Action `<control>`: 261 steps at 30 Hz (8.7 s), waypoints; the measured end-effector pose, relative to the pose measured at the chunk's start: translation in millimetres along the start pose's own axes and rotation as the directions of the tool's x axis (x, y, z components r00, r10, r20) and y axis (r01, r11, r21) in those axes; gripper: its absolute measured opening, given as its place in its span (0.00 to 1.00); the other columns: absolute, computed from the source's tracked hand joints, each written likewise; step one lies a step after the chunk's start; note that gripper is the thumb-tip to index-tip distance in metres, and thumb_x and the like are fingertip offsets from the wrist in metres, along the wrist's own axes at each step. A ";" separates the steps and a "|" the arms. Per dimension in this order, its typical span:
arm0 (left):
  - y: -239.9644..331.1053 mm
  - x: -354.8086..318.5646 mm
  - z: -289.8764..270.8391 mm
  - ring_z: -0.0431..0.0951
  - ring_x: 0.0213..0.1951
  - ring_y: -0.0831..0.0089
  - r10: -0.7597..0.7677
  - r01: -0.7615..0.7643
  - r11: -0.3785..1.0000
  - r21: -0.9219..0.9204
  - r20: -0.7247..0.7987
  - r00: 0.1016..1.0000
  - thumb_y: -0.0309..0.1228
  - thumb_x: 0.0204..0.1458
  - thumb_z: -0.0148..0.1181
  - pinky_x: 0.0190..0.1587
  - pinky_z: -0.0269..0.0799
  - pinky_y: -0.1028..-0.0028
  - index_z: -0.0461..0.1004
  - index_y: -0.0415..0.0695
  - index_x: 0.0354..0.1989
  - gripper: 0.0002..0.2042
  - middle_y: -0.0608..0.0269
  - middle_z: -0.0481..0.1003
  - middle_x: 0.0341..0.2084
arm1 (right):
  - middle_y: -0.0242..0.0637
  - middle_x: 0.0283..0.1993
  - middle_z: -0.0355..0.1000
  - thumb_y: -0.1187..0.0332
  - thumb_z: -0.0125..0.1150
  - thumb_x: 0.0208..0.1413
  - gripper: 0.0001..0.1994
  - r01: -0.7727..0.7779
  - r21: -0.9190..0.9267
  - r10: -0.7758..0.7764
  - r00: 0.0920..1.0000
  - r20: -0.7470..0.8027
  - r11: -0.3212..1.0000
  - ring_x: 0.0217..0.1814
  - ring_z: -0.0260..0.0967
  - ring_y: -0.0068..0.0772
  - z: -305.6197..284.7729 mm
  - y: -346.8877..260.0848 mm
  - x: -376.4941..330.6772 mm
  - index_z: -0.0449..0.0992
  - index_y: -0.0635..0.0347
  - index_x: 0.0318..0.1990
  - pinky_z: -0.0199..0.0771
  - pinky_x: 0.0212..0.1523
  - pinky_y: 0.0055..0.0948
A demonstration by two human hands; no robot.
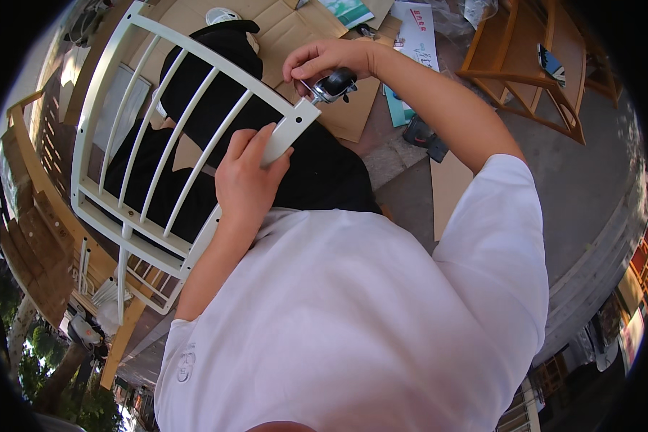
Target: The person assembles a white metal chair frame using a cordless drill and hand tools. They attach metal feet to the frame, insert screws, and tighten them to secure the components.
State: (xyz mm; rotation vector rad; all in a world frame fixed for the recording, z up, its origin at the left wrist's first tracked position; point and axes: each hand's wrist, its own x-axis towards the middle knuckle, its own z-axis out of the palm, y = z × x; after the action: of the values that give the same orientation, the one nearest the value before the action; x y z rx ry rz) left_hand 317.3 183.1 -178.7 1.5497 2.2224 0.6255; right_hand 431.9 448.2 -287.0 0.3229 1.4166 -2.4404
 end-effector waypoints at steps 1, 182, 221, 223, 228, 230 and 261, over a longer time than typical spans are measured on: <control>0.2 1.4 -0.2 0.81 0.32 0.63 0.004 -0.004 1.000 0.002 -0.002 1.000 0.32 0.45 0.78 0.35 0.80 0.67 0.83 0.46 0.50 0.21 0.63 0.76 0.40 | 0.37 0.45 0.80 0.63 0.62 0.68 0.10 0.054 0.061 -0.059 0.995 0.075 0.997 0.43 0.79 0.27 -7.2 15.3 0.4 0.79 0.59 0.48 0.81 0.47 0.28; -1.4 5.1 -2.0 0.80 0.34 0.58 0.023 -0.022 0.999 -0.032 0.049 0.999 0.35 0.49 0.75 0.35 0.77 0.62 0.80 0.46 0.51 0.21 0.61 0.74 0.39 | 0.35 0.41 0.80 0.78 0.73 0.46 0.14 0.013 -0.998 -0.888 0.456 0.066 -0.068 0.40 0.79 0.42 119.5 -11.6 -87.1 0.82 0.55 0.42 0.79 0.41 0.32; 5.3 10.5 -4.2 0.81 0.36 0.56 -0.016 0.019 0.999 -0.034 0.073 0.997 0.34 0.51 0.74 0.38 0.78 0.61 0.80 0.46 0.51 0.19 0.60 0.76 0.40 | 0.35 0.37 0.77 0.78 0.69 0.48 0.11 0.113 -0.994 -0.899 0.436 0.050 0.000 0.39 0.75 0.38 108.5 -17.1 -70.1 0.80 0.60 0.40 0.75 0.38 0.33; 2.1 9.9 -2.0 0.81 0.33 0.56 0.017 -0.015 1.000 -0.024 0.056 0.998 0.35 0.51 0.74 0.35 0.78 0.61 0.80 0.45 0.51 0.20 0.61 0.75 0.40 | 0.35 0.38 0.77 0.78 0.66 0.50 0.10 0.269 -0.936 -0.799 0.601 -0.021 0.227 0.40 0.75 0.37 94.7 -32.0 -57.8 0.80 0.59 0.40 0.75 0.39 0.32; 3.2 7.3 -1.5 0.82 0.33 0.57 0.007 -0.006 1.000 -0.020 0.054 0.999 0.35 0.50 0.75 0.35 0.79 0.62 0.80 0.44 0.51 0.20 0.60 0.75 0.40 | 0.33 0.40 0.78 0.75 0.57 0.63 0.05 0.309 -0.527 -0.345 0.938 0.031 0.792 0.40 0.75 0.25 49.0 -59.7 -23.1 0.80 0.63 0.41 0.76 0.43 0.26; 3.7 4.1 -1.3 0.82 0.33 0.57 0.005 -0.004 1.000 -0.020 0.053 0.999 0.34 0.50 0.75 0.35 0.79 0.63 0.80 0.44 0.51 0.20 0.60 0.75 0.40 | 0.33 0.40 0.78 0.71 0.56 0.68 0.08 0.249 -0.411 -0.230 0.968 0.097 0.877 0.41 0.75 0.23 27.7 -50.4 -10.2 0.80 0.66 0.44 0.76 0.45 0.25; 7.6 8.1 -0.3 0.80 0.38 0.56 0.011 -0.007 0.999 -0.049 0.084 0.996 0.30 0.49 0.76 0.40 0.79 0.62 0.81 0.44 0.53 0.21 0.57 0.76 0.41 | 0.30 0.43 0.80 0.73 0.71 0.52 0.11 0.108 -0.987 -0.914 0.401 -0.064 0.117 0.50 0.78 0.35 106.5 2.0 -62.5 0.82 0.53 0.43 0.77 0.49 0.35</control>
State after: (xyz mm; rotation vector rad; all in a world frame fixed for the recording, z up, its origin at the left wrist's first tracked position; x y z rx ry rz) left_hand 320.4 193.0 -174.6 1.5343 2.1239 0.6008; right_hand 486.2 363.5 -215.4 0.4916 3.6477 -1.2617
